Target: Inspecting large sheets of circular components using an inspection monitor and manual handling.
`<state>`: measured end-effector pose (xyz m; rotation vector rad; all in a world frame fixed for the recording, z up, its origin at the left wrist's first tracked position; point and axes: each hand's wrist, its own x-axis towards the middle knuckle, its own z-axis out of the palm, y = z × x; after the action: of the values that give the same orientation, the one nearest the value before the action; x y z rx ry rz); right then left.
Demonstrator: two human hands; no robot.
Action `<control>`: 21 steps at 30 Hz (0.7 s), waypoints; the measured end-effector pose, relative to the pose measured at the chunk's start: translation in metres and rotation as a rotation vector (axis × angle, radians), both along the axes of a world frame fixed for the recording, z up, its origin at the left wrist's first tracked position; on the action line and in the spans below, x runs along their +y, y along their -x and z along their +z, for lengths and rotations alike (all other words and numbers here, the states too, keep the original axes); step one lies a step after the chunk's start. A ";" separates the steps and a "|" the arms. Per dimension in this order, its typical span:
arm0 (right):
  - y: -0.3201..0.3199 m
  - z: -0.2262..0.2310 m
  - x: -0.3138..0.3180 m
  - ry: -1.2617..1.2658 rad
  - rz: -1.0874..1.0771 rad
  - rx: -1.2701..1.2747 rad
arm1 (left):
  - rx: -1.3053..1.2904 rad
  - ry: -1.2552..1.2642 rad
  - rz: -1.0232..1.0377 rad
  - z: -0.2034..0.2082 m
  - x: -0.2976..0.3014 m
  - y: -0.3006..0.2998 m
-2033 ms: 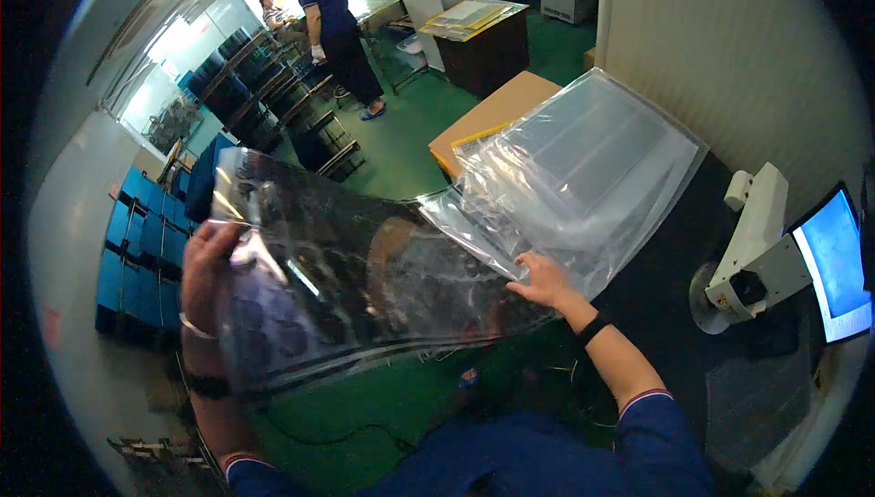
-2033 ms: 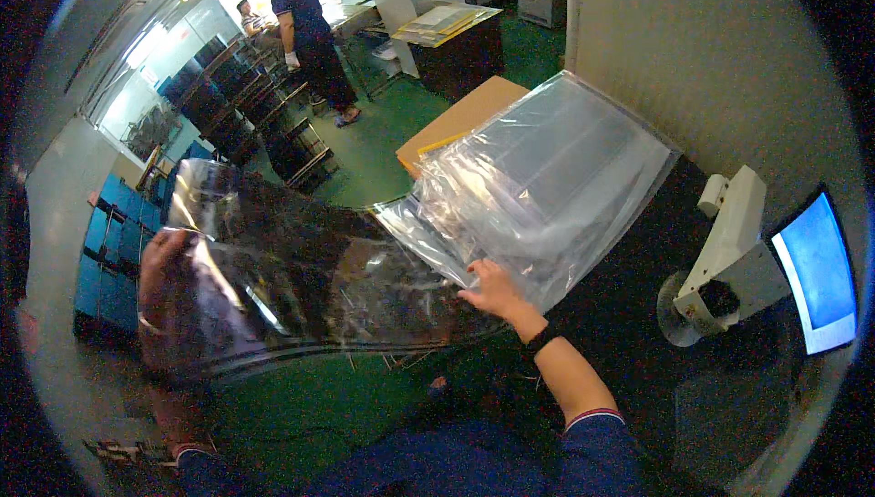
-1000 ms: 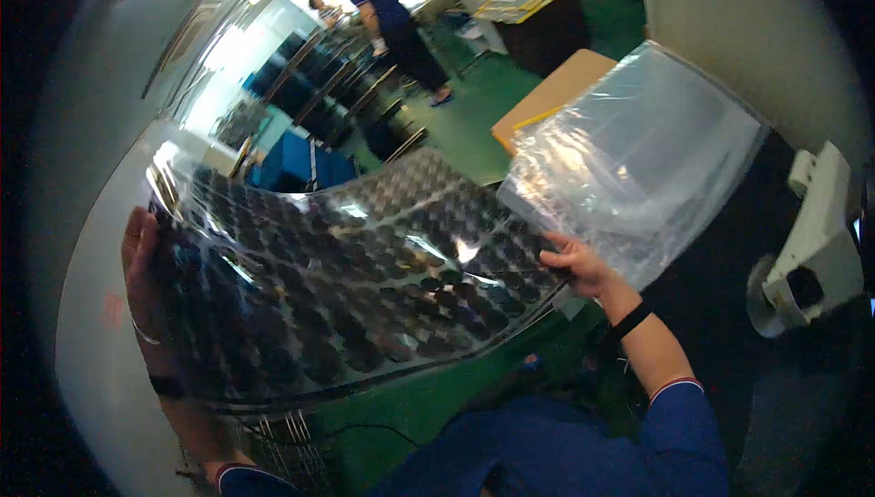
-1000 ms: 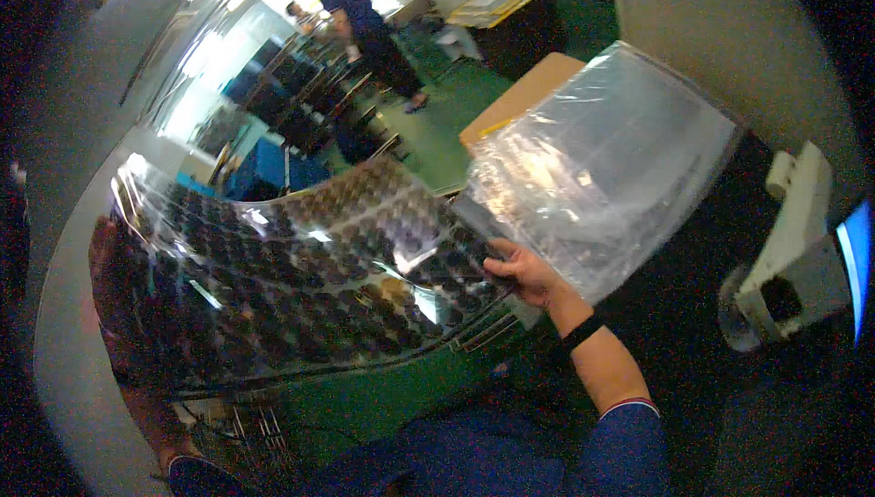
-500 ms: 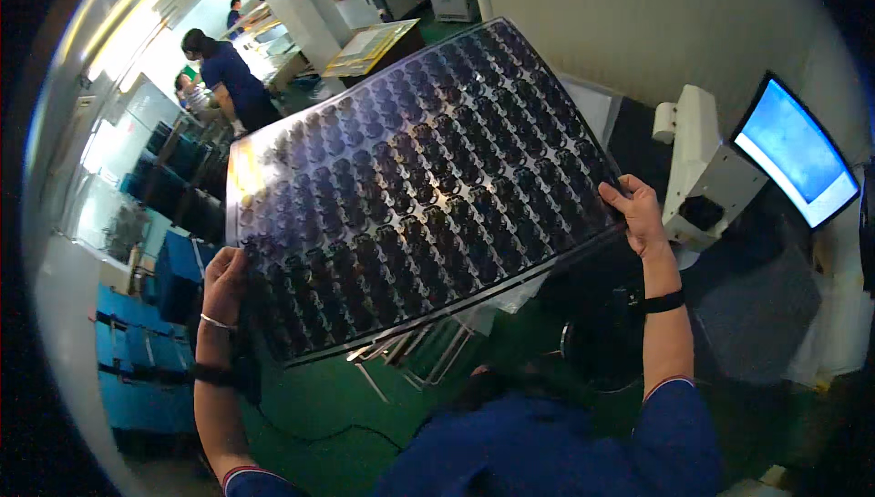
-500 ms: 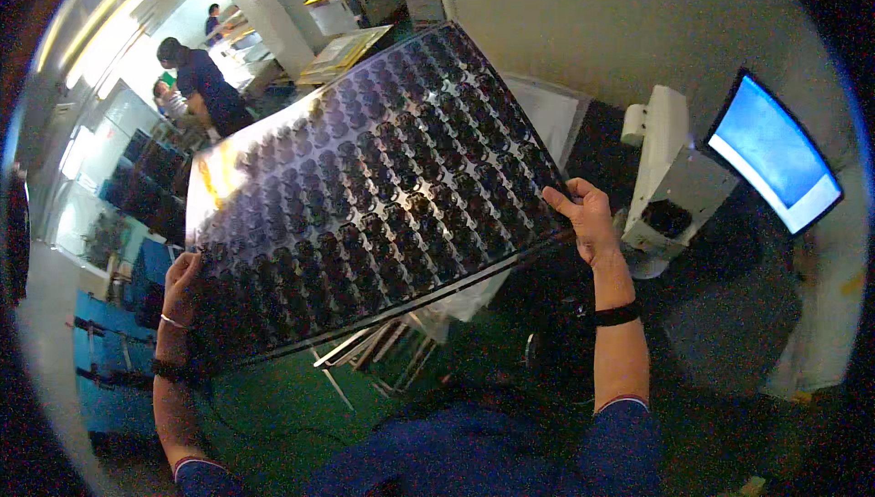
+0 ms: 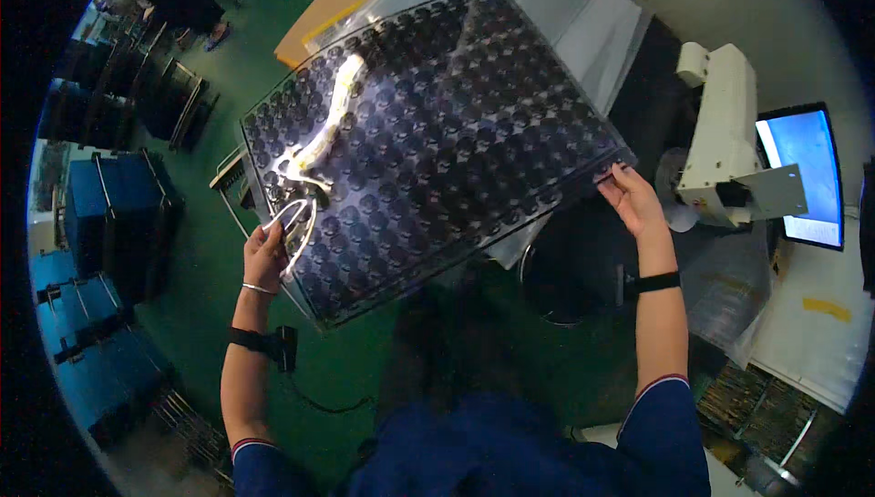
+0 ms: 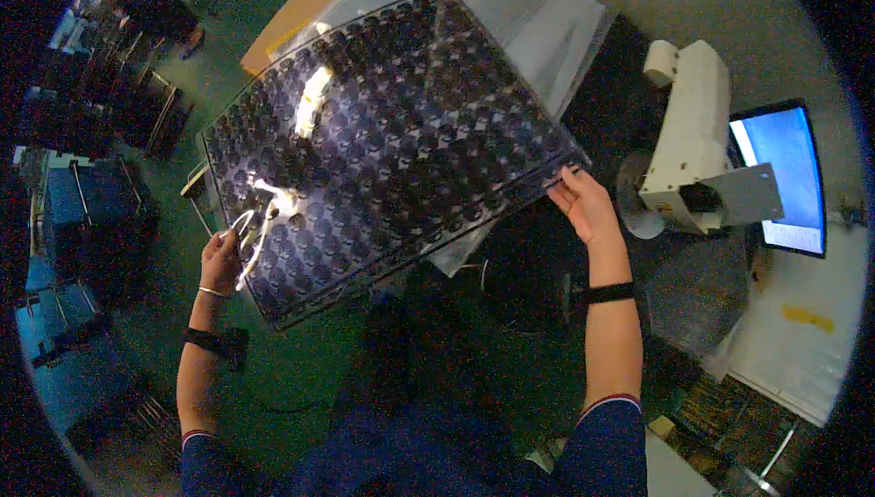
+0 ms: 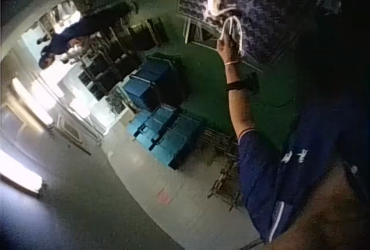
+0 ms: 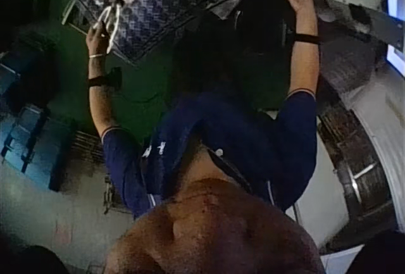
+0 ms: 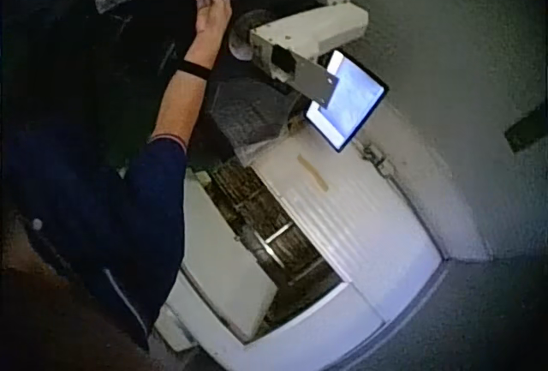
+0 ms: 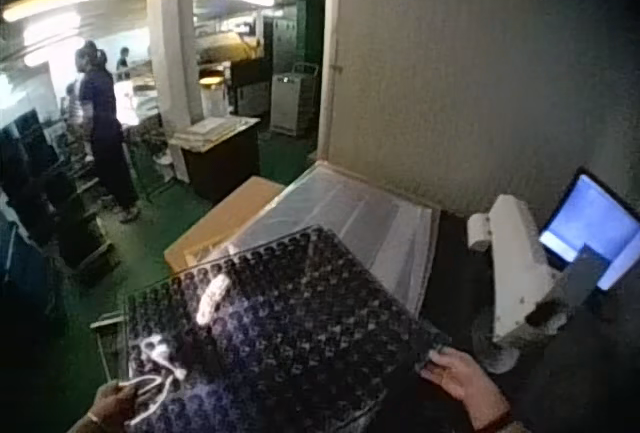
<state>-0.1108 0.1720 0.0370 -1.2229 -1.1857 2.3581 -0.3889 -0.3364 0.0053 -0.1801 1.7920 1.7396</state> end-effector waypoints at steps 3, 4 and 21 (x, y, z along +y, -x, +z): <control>0.009 0.004 -0.047 0.083 0.022 -0.006 | -0.024 0.004 0.140 0.014 -0.005 -0.005; 0.011 0.009 -0.062 0.076 0.051 0.022 | -0.020 0.019 0.087 0.021 -0.006 -0.005; 0.039 0.065 -0.125 -0.343 0.056 -0.075 | -0.058 -0.001 0.109 0.029 0.006 -0.023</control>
<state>-0.1495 0.0472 0.1016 -1.1785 -1.5875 2.0455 -0.3655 -0.3302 0.0345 -0.3297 1.7686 1.7920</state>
